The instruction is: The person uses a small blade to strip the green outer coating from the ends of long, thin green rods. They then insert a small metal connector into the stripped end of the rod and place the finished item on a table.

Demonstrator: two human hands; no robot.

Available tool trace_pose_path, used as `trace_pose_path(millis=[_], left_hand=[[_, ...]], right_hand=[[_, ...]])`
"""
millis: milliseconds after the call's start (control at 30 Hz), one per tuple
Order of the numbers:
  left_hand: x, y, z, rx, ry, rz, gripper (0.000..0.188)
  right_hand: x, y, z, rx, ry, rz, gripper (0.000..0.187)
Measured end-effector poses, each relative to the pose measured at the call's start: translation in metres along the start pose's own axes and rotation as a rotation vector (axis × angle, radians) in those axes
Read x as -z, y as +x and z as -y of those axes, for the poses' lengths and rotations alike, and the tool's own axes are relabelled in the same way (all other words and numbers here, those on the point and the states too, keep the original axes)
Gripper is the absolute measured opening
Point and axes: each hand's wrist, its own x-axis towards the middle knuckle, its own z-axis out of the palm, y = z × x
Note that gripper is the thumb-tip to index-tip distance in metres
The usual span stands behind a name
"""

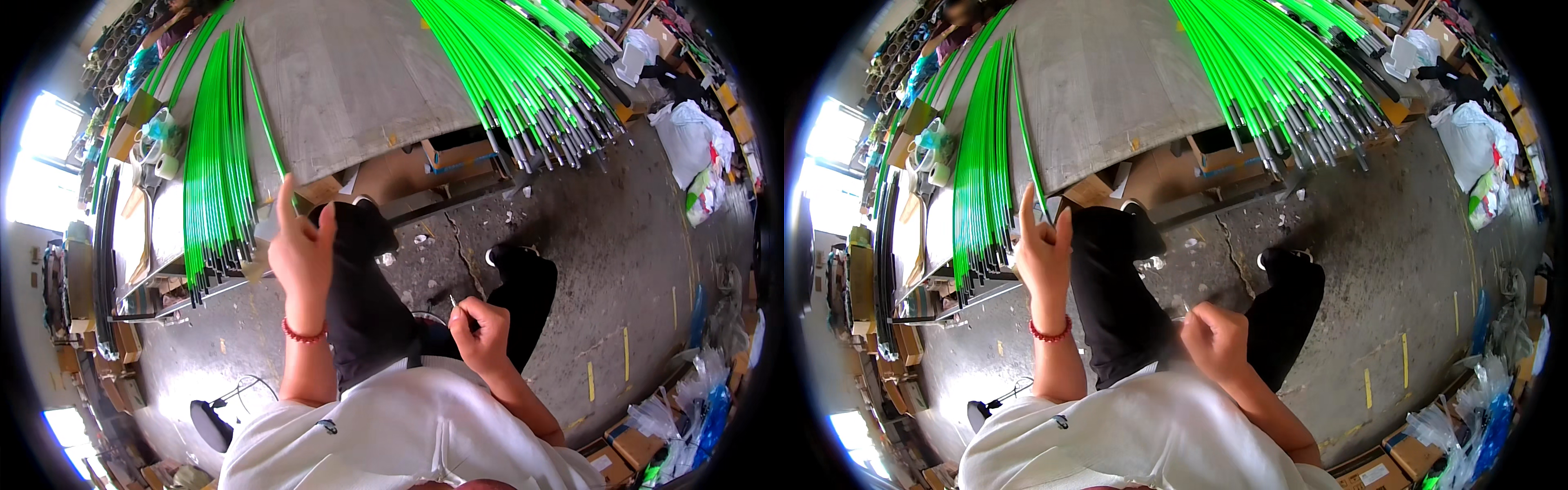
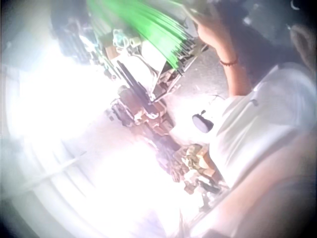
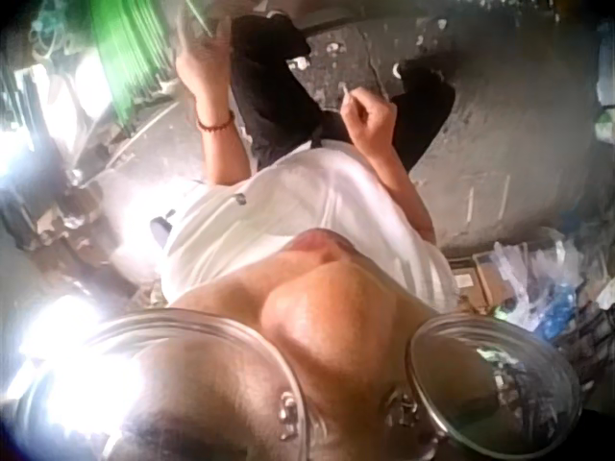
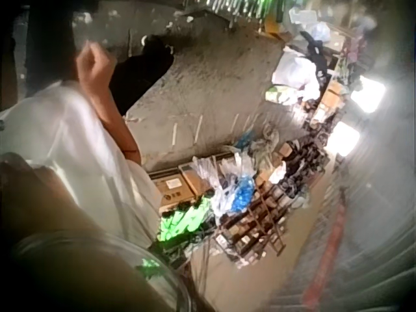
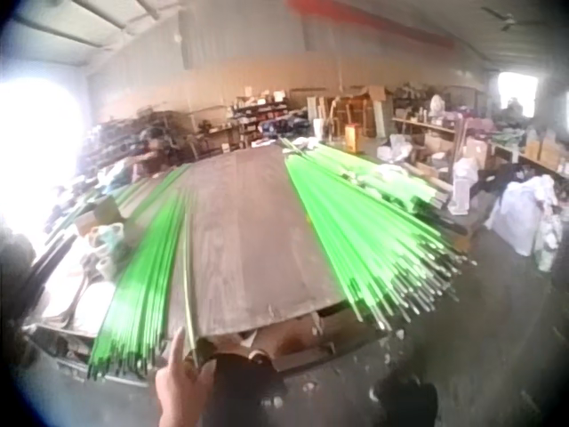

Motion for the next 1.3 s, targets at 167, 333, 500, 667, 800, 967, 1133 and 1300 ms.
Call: trace_pose_path(millis=[167,333,500,667,800,967,1133,1300], left_hand=[[-0.079,0.009,-0.075,-0.089,-0.665,0.355,0.032],[-0.132,0.038,-0.140,0.540,-1.208,0.896,0.039],[-0.177,0.046,-0.131,0.627,-1.461,1.013,0.027],[-0.183,0.047,-0.119,0.585,-1.575,1.041,0.024],[-0.141,0.011,-0.102,0.508,-1.653,1.261,0.026],[-0.090,-0.028,-0.099,0.557,-1.718,1.233,0.027],[-0.069,-0.032,-0.098,0.544,-1.731,1.209,0.027],[-0.065,-0.035,-0.096,0.546,-1.734,1.212,0.027]], right_hand=[[0.004,-0.002,-0.002,0.016,-0.043,-0.003,0.022],[0.017,-0.004,0.000,-0.003,-0.093,-0.034,0.023],[0.024,-0.005,-0.010,-0.031,-0.045,-0.117,0.017],[0.027,0.013,-0.008,0.030,-0.073,-0.134,0.019],[0.034,0.025,-0.002,0.015,-0.077,-0.202,0.019],[0.030,0.036,0.006,0.045,-0.084,-0.209,0.021],[0.027,0.032,0.011,0.033,-0.072,-0.217,0.021],[0.028,0.030,0.016,0.031,-0.060,-0.214,0.020]])
